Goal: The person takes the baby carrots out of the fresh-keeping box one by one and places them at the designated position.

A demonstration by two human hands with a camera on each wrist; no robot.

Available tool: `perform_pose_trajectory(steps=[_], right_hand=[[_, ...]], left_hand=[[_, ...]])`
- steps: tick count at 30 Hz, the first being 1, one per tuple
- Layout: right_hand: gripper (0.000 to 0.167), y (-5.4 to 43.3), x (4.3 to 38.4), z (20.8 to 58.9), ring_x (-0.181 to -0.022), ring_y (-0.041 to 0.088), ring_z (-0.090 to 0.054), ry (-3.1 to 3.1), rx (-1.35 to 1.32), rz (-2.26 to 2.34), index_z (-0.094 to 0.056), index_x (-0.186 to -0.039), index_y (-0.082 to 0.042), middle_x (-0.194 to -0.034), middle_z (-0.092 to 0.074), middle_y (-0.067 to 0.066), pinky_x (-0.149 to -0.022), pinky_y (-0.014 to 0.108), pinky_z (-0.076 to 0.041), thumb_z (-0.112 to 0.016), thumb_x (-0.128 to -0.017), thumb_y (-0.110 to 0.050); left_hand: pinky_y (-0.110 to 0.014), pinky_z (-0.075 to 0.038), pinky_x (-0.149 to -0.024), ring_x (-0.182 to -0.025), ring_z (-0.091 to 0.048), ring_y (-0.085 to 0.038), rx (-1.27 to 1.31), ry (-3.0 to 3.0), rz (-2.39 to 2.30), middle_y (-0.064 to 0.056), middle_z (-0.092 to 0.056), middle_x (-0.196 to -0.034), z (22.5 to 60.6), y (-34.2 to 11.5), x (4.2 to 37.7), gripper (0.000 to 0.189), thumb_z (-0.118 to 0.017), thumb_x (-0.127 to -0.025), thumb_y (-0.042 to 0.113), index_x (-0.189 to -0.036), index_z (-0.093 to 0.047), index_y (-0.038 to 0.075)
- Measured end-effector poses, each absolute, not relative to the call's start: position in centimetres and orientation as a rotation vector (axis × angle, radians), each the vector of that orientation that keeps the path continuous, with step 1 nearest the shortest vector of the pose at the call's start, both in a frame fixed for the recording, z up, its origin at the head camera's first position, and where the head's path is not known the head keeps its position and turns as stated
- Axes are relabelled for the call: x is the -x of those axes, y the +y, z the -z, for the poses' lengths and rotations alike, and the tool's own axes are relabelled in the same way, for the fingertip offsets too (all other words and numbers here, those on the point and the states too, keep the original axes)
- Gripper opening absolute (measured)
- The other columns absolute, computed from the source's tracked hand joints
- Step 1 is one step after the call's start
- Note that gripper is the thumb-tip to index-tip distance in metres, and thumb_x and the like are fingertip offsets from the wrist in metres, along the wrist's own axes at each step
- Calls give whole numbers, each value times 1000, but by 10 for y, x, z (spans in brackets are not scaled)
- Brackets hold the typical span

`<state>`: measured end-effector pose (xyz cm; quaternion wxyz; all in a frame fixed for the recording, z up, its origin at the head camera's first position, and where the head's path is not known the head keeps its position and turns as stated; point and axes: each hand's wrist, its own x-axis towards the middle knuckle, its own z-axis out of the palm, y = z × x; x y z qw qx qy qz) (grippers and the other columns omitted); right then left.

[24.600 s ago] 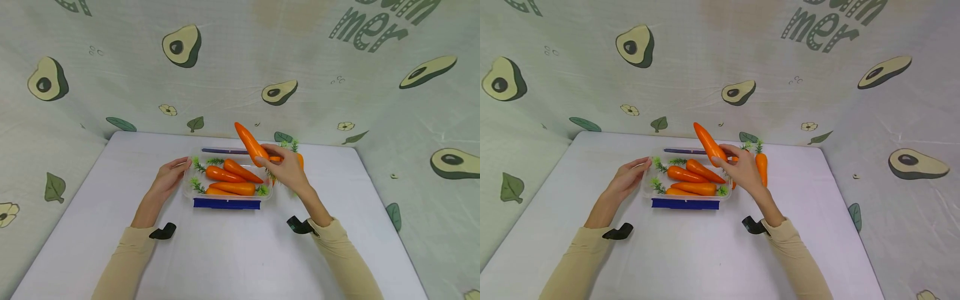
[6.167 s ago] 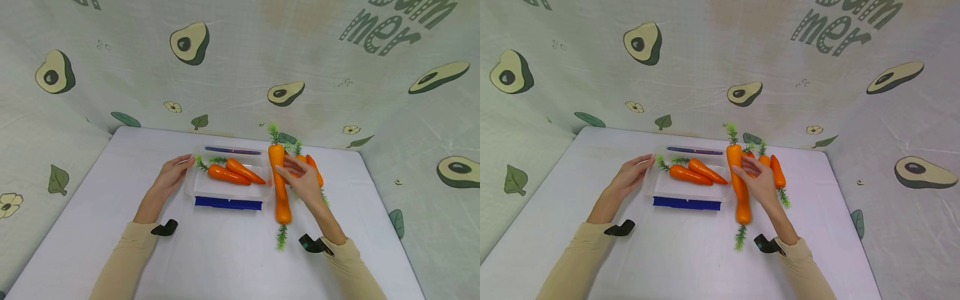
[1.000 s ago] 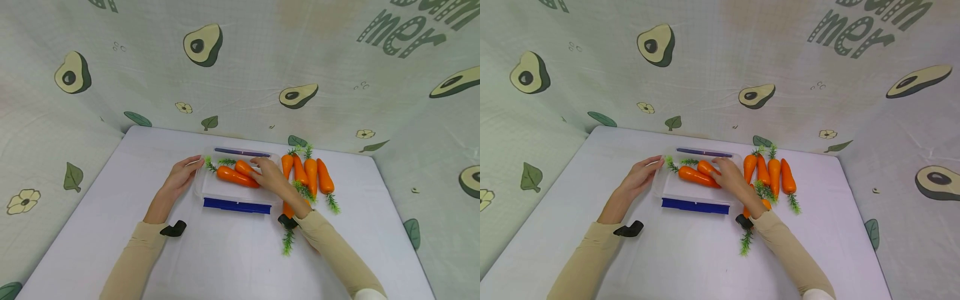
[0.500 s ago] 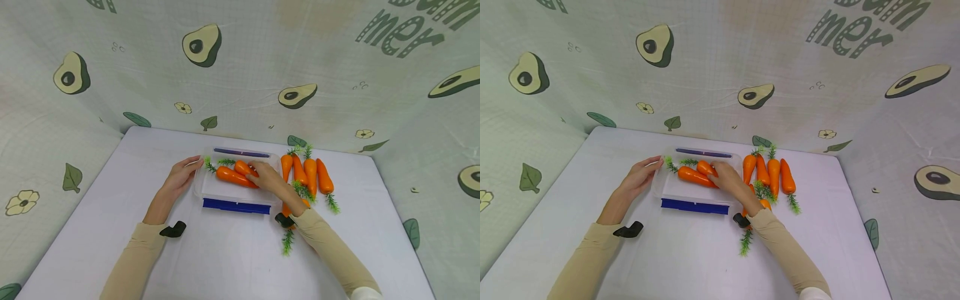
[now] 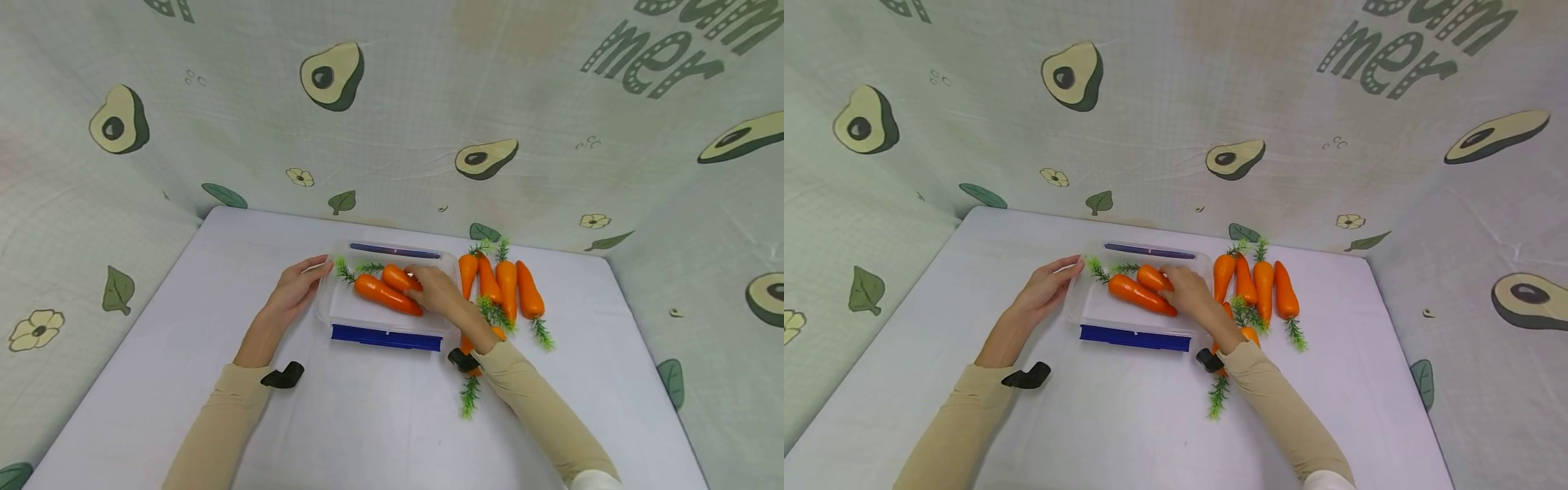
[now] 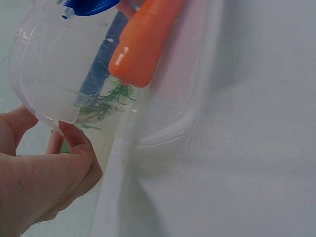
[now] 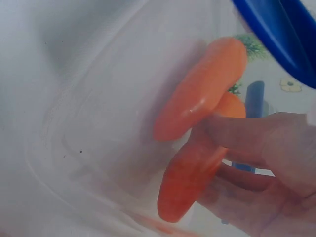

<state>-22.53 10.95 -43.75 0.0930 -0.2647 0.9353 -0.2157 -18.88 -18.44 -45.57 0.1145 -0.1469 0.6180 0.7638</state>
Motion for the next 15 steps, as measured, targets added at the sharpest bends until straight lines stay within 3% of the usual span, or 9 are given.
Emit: perform_pose_trajectory(steps=[8, 15], right_hand=[[47, 121, 219, 424, -97, 32, -70, 2828, 875, 792, -64, -131, 6, -110, -73, 20, -87, 42, -59, -80, -92, -15], [53, 133, 213, 410, -100, 33, -70, 2827, 809, 932, -62, -135, 6, -113, -72, 20, -88, 44, -59, -81, -92, -18]], left_hand=[[-29, -30, -120, -128, -45, -11, 423, 1810, -2228, -10, -39, -158, 454, -184, 189, 59, -67, -102, 20, -154, -44, 2], [-29, -30, -120, -130, -43, -12, 433, 1812, -2219, -8, -39, -159, 453, -185, 188, 60, -67, -102, 21, -155, -44, 4]])
